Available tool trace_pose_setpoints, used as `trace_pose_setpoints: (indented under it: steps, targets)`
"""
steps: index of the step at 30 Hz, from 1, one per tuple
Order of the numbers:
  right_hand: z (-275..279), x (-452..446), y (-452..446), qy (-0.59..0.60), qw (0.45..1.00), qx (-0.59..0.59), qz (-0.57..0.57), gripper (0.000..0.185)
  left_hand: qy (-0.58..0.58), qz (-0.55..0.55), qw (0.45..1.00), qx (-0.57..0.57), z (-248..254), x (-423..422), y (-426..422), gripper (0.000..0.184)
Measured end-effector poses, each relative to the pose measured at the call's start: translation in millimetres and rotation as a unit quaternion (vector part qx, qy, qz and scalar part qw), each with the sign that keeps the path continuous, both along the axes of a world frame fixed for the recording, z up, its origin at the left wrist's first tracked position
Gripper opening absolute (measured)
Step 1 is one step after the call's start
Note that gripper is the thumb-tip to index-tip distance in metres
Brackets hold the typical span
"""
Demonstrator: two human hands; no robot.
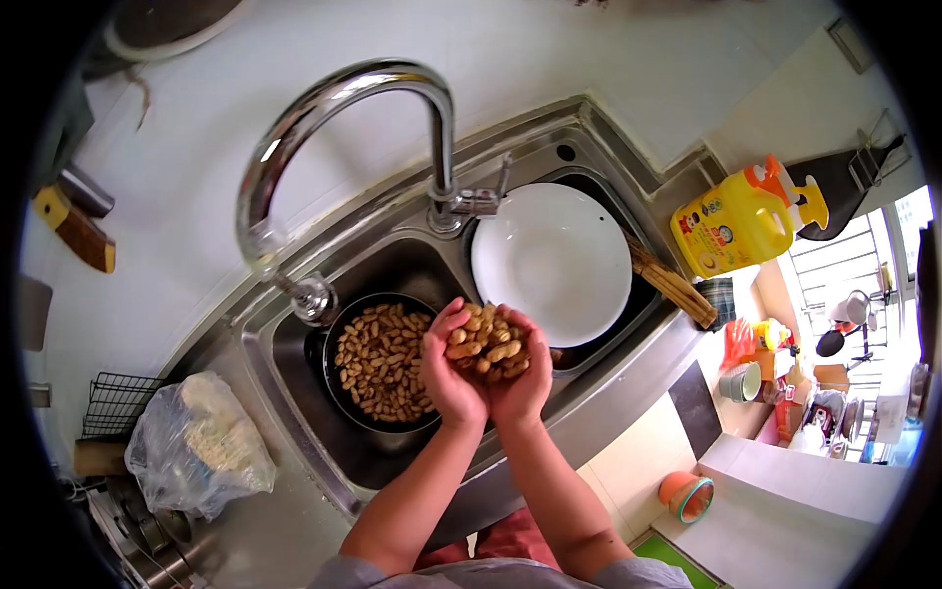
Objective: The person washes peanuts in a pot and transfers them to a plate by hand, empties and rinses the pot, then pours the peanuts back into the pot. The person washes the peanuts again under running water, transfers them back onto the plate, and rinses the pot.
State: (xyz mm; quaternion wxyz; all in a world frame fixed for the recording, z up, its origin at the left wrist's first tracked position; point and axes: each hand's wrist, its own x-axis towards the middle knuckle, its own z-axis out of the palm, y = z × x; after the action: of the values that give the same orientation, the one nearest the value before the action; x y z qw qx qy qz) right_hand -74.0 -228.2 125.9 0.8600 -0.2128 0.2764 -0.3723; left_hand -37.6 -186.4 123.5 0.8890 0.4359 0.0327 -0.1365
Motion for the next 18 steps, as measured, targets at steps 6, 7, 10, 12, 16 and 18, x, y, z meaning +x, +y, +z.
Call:
trace_pose_setpoints:
  steps: [6, 7, 10, 12, 16, 18]
  targets:
    - [-15, 7, -81, 0.046, 0.996, 0.061, -0.046, 0.035, 0.174, -0.066, 0.982, -0.034, -16, 13, -84, 0.042]
    - [-18, 10, -93, 0.066, 0.994, 0.078, -0.050, 0.035, 0.219, -0.076, 0.973, -0.020, -11, 17, -95, 0.043]
    - [-33, 12, -128, 0.120, 0.987, 0.110, -0.011, 0.035, 0.262, -0.102, 0.960, 0.001, -23, 28, -113, 0.049]
    - [-44, 11, -143, 0.145, 0.983, 0.113, 0.024, 0.034, 0.268, -0.113, 0.957, 0.013, -37, 34, -116, 0.049]
    - [-49, 2, -165, 0.184, 0.976, 0.112, 0.020, 0.032, 0.281, -0.137, 0.950, 0.028, -51, 44, -113, 0.050]
    - [-53, -6, -172, 0.181, 0.978, 0.101, 0.032, 0.031, 0.284, -0.147, 0.947, 0.019, -48, 47, -111, 0.050]
